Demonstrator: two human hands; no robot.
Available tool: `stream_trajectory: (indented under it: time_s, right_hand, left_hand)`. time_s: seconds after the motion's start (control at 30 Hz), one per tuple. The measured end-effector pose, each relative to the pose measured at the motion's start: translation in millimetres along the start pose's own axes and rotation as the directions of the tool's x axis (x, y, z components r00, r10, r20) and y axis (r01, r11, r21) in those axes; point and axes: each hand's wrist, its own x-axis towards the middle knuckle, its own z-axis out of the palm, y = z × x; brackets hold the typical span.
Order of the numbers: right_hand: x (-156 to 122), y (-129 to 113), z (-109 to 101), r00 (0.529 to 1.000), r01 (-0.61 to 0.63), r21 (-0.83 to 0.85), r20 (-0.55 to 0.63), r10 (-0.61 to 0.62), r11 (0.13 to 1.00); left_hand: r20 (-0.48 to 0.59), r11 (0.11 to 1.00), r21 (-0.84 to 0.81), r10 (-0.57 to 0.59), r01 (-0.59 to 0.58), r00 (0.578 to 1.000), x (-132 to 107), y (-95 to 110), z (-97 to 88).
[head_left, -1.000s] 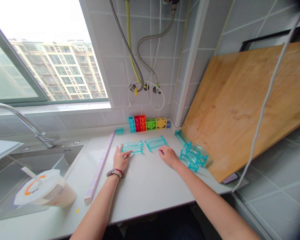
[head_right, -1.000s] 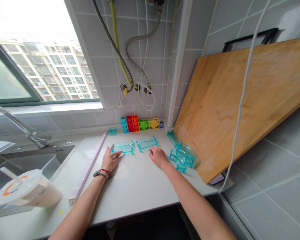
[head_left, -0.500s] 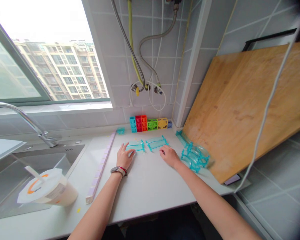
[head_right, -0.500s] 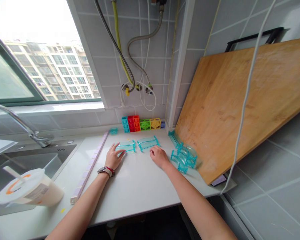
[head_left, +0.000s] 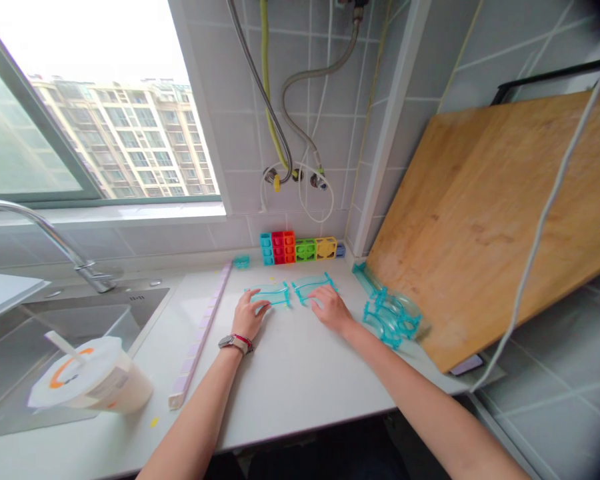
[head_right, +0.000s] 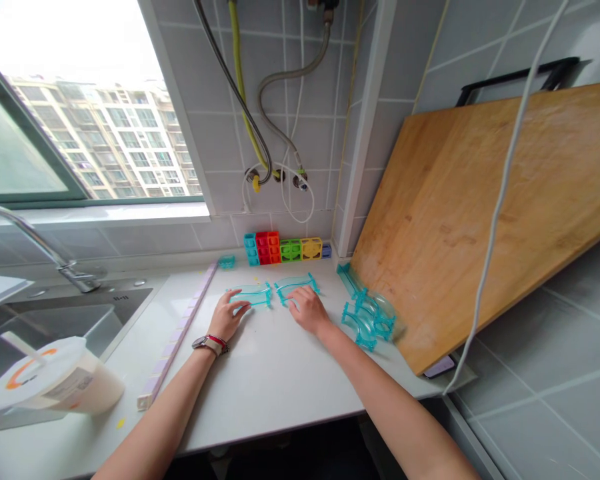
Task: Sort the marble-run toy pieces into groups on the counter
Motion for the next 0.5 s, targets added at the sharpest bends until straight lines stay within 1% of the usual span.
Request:
stream_trajectory:
  time_s: [0.1,0.2,0.27,0.37,0.5]
  right_hand:
    - [32,-14,15,0.996,0.047,-0.002,0.077,-0.047,0.999]
    - [62,-20,36,0.991,0.023,-0.026,0.134,-0.020,0.999]
    - [75,-20,48,0.986,0.013,-0.041,0.167,-0.006,0.999]
    - [80,-18,59,0.977,0.018,-0.062,0.211,-0.005,0.998]
    - [76,-13,65,0.965,0.026,-0.092,0.262,-0.001,0.995]
  left_hand:
    - [-0.006,1.000,-0.008,-0.003,0.003,1.000,0,-2,1.3]
    - [-0.009,1.000,-0.012,-0.008,0.008,1.000,-1,-2,1.9]
    - [-0.012,1.000,-0.015,-0.011,0.011,1.000,-2,-3,2.1]
    - [-0.013,0.999,-0.027,-0.018,0.017,1.000,-2,-4,2.8]
    - [-0.009,0.998,-0.055,-0.034,0.033,0.999,-2,-5,3.8]
